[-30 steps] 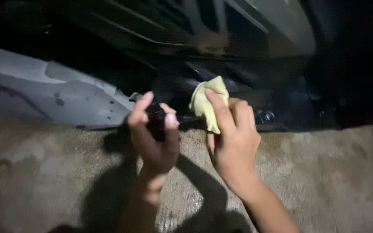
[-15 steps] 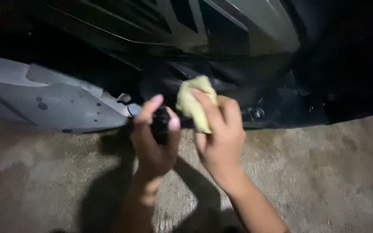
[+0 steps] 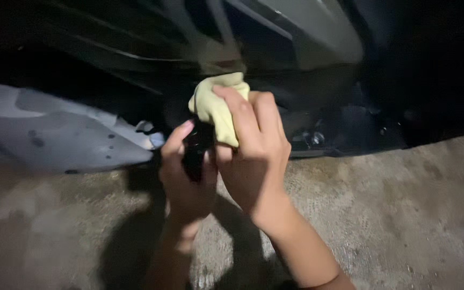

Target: The person cleans a scooter by spraying a liquid from a small bottle onto a yellow cloth and wiping various parts of the scooter, including the front panel, seat, and rear side panels. The person moves around the scooter to reach different areas while maintaining a consistent spray-and-wipe routine.

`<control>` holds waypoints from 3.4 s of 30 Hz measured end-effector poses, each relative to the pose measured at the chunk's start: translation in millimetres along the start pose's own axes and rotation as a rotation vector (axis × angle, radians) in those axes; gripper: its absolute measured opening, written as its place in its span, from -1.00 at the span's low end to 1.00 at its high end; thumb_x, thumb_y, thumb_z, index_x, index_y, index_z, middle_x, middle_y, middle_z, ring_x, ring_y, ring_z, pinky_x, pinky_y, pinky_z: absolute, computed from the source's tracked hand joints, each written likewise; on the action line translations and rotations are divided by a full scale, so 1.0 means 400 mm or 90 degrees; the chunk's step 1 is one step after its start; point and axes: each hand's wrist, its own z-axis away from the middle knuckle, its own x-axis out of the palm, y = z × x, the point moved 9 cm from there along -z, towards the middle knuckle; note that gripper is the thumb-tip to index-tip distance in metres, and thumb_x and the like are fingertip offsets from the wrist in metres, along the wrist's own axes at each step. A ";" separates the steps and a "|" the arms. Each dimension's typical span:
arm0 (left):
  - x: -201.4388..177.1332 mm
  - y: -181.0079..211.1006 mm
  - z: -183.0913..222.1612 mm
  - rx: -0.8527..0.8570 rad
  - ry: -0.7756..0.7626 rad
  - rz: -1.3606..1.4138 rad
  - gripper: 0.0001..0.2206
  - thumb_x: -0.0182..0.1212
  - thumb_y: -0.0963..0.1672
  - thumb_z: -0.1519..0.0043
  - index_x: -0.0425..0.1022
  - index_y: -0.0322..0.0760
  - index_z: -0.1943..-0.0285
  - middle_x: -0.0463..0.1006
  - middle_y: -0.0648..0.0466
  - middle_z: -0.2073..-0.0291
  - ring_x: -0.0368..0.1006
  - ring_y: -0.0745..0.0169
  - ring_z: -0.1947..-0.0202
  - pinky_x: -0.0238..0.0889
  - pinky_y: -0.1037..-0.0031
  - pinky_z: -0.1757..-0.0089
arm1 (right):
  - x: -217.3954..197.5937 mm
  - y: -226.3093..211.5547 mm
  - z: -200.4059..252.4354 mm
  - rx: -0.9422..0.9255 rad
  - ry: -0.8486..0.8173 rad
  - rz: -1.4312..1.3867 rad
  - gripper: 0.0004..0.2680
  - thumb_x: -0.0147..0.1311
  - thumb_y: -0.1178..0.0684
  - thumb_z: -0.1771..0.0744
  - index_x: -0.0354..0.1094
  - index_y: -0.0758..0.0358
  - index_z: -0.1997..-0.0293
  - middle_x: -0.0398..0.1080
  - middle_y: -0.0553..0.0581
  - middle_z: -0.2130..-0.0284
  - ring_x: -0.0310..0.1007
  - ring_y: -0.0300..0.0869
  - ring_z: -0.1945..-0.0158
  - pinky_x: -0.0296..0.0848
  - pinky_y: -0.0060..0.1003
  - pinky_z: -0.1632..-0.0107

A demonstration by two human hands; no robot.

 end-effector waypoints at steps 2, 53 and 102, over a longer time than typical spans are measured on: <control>0.011 -0.003 -0.004 0.025 -0.014 0.005 -0.62 0.09 -0.16 -0.50 0.13 -0.29 -0.46 0.55 -0.04 0.23 0.53 0.34 0.30 0.41 0.56 0.27 | -0.011 0.034 0.015 -0.003 0.012 -0.006 -0.61 0.15 0.28 -0.19 0.40 0.22 -0.16 0.34 0.22 0.14 0.47 0.03 0.10 0.50 -0.17 0.06; 0.115 -0.056 0.183 0.005 -0.110 -0.124 -0.58 0.26 -0.17 -0.37 0.26 -0.34 -0.38 0.58 -0.01 0.20 0.59 0.22 0.20 0.50 0.43 0.13 | 0.168 0.469 0.524 0.102 0.299 0.013 -0.55 0.02 0.14 -0.33 0.12 0.44 -0.41 0.17 0.32 -0.06 0.22 0.11 -0.13 0.23 -0.09 -0.29; 0.235 -0.119 0.256 -0.126 -0.246 -0.118 -0.68 0.15 -0.11 -0.38 0.34 -0.35 -0.26 0.61 -0.15 0.13 0.67 0.02 0.21 0.55 0.33 0.23 | 0.054 0.377 0.423 -0.027 0.078 -0.030 -0.66 0.20 0.07 -0.33 0.34 0.17 -0.26 0.39 0.18 0.03 0.46 0.03 0.08 0.50 -0.16 0.06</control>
